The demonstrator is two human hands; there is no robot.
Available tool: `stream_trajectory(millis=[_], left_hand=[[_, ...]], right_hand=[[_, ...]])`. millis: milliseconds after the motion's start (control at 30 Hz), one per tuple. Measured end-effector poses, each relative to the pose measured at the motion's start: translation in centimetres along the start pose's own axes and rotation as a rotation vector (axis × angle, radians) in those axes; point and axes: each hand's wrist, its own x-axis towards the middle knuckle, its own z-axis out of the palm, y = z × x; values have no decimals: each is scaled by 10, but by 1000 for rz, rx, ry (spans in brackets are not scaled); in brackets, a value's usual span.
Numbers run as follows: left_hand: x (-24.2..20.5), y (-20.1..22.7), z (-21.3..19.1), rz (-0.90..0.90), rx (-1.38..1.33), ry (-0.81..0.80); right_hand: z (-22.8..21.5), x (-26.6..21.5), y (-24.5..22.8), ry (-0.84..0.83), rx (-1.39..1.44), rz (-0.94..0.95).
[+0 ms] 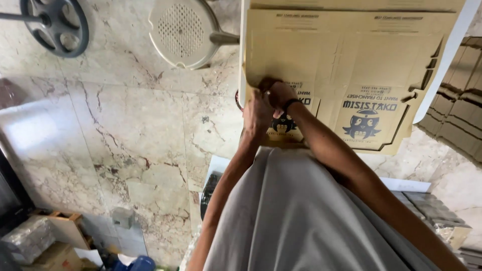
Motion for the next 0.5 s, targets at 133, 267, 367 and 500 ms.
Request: stream_trajectory(millis=[133, 267, 367, 500], left_hand=[[-13, 10, -18, -76, -233, 45], [-18, -13, -39, -160, -780, -86], [-3, -9, -51, -194, -965, -303], [14, -17, -40, -62, -1010, -236]], right_hand=[[-30, -11, -7, 27, -59, -177], [-82, -52, -25, -233, 599, -49], [-62, -22, -11, -146, 704, 5], [-80, -74, -69, 40, 522, 55]])
